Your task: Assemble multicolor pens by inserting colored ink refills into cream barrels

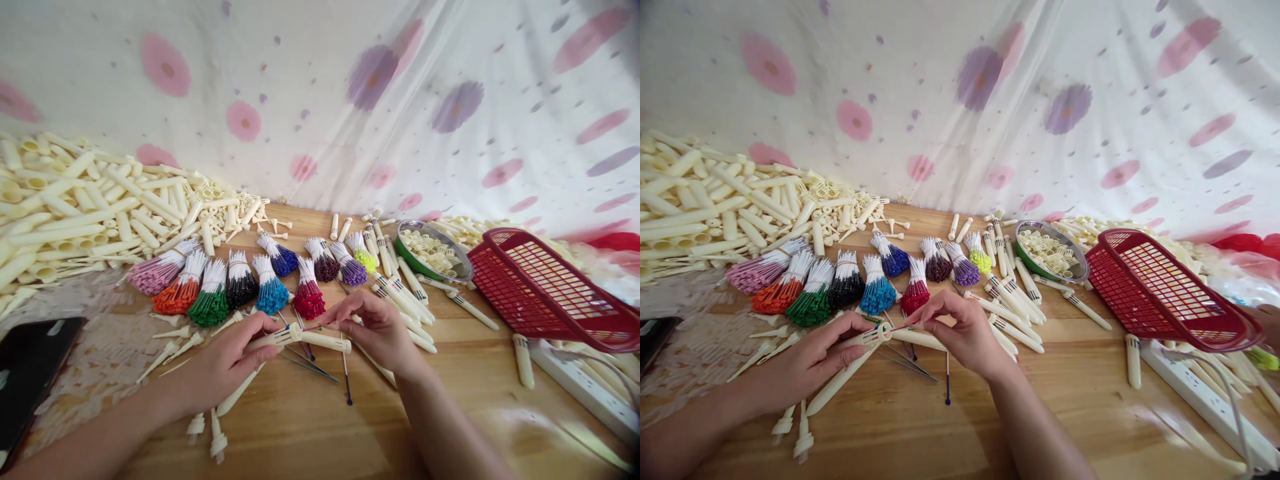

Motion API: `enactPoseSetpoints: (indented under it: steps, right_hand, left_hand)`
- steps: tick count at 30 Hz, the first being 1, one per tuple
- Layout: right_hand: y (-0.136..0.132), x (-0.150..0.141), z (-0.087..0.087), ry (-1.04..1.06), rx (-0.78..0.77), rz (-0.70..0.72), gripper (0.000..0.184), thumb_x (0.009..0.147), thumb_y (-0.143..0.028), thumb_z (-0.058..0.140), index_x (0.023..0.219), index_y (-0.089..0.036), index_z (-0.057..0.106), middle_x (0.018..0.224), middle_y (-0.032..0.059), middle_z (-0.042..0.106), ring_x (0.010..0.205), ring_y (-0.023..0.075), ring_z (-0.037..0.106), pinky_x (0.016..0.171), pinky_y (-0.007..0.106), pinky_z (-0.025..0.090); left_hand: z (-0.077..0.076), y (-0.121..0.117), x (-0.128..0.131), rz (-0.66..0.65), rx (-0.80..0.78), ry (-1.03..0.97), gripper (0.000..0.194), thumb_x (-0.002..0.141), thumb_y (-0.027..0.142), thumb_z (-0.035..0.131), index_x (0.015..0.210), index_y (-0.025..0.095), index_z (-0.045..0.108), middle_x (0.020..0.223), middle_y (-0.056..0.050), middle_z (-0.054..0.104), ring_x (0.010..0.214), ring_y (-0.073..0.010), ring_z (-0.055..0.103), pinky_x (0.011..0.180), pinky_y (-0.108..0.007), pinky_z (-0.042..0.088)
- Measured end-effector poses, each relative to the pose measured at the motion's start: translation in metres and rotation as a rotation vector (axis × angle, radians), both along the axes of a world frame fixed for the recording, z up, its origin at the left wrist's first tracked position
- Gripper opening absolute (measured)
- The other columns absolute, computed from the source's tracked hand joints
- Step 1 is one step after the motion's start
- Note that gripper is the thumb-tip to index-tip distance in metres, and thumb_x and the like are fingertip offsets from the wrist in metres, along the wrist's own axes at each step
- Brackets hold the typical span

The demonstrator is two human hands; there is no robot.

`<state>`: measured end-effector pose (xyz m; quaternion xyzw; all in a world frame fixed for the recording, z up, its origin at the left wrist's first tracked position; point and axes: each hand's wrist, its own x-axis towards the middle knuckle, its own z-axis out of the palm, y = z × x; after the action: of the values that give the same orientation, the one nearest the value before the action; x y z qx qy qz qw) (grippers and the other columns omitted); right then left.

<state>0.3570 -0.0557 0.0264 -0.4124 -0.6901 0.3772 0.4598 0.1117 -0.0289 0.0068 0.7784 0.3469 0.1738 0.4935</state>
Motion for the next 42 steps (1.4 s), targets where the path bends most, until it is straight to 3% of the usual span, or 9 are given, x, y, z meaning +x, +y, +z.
enactPoseSetpoints:
  steps: [4,7,12,18,21,24,30,36,42]
  right_hand:
    - [-0.005,-0.019,-0.007,-0.072,-0.034,0.031,0.009,0.083,-0.013,0.056,0.077,-0.019,0.056,0.084,0.0041,0.072,0.078,0.0154,0.068,0.067,0.028,0.055]
    - [-0.006,-0.028,-0.008,-0.118,0.069,-0.004,0.009,0.083,-0.011,0.056,0.079,-0.020,0.057,0.084,0.0038,0.072,0.078,0.0148,0.067,0.069,0.028,0.054]
    - [-0.008,-0.018,0.004,-0.240,0.128,-0.054,0.013,0.083,-0.021,0.063,0.095,-0.020,0.059,0.098,0.0054,0.068,0.088,0.0160,0.063,0.076,0.028,0.050]
    - [-0.010,-0.009,0.000,-0.980,-0.224,0.204,0.026,0.072,-0.032,0.074,0.090,-0.018,0.061,0.085,0.0030,0.066,0.078,0.0191,0.062,0.065,0.027,0.045]
    - [-0.010,-0.021,-0.010,-1.213,-0.213,0.240,0.035,0.073,-0.035,0.073,0.099,-0.016,0.059,0.099,0.0086,0.066,0.092,0.0254,0.061,0.071,0.031,0.045]
    - [-0.011,-0.031,-0.016,-1.290,-0.121,0.279,0.022,0.084,-0.024,0.061,0.103,-0.014,0.059,0.105,0.0109,0.064,0.096,0.0259,0.060,0.075,0.033,0.045]
    - [-0.015,-0.014,-0.009,-1.193,-0.027,0.194,0.014,0.086,-0.005,0.047,0.092,-0.014,0.057,0.088,0.0094,0.065,0.076,0.0211,0.062,0.062,0.029,0.042]
    - [-0.009,0.013,0.014,-0.808,-0.019,-0.065,0.010,0.090,-0.016,0.043,0.092,-0.019,0.052,0.078,0.0025,0.064,0.066,0.0156,0.059,0.057,0.025,0.041]
    - [-0.005,0.009,0.007,-0.605,0.140,-0.220,0.015,0.093,-0.027,0.046,0.102,-0.021,0.057,0.085,0.0030,0.066,0.075,0.0155,0.060,0.064,0.025,0.043]
  left_hand:
    - [-0.005,0.000,0.000,0.017,-0.016,-0.017,0.018,0.089,0.030,0.046,0.104,0.023,0.053,0.100,-0.003,0.062,0.093,-0.0204,0.059,0.081,-0.030,0.045]
    - [-0.008,0.000,-0.002,0.027,-0.023,-0.029,0.017,0.090,0.030,0.046,0.105,0.023,0.051,0.102,-0.003,0.061,0.096,-0.0203,0.058,0.084,-0.030,0.045]
    - [-0.012,0.003,-0.005,0.016,-0.005,-0.024,0.018,0.091,0.032,0.045,0.106,0.024,0.051,0.103,-0.002,0.060,0.097,-0.0210,0.057,0.085,-0.032,0.044]
    - [-0.013,0.005,-0.006,0.073,-0.029,-0.082,0.016,0.088,0.031,0.052,0.103,0.025,0.053,0.099,-0.001,0.058,0.097,-0.0205,0.055,0.085,-0.031,0.044]
    - [-0.016,0.006,-0.005,0.115,-0.089,-0.129,0.014,0.086,0.030,0.054,0.098,0.024,0.053,0.096,0.000,0.057,0.095,-0.0198,0.054,0.084,-0.031,0.044]
    - [-0.020,0.009,-0.006,0.129,-0.155,-0.151,0.015,0.085,0.033,0.056,0.097,0.024,0.052,0.093,0.000,0.057,0.093,-0.0197,0.054,0.081,-0.030,0.044]
    - [-0.016,0.011,-0.005,0.120,-0.263,-0.217,0.018,0.086,0.038,0.055,0.092,0.022,0.052,0.086,0.001,0.054,0.082,-0.0167,0.052,0.075,-0.029,0.044]
    - [-0.012,0.008,-0.002,0.054,-0.355,-0.253,0.021,0.089,0.041,0.051,0.091,0.020,0.054,0.079,0.003,0.051,0.068,-0.0125,0.048,0.064,-0.026,0.043]
    - [-0.017,0.007,-0.002,0.034,-0.376,-0.222,0.022,0.090,0.041,0.049,0.089,0.019,0.052,0.079,0.003,0.050,0.069,-0.0127,0.047,0.064,-0.027,0.042]
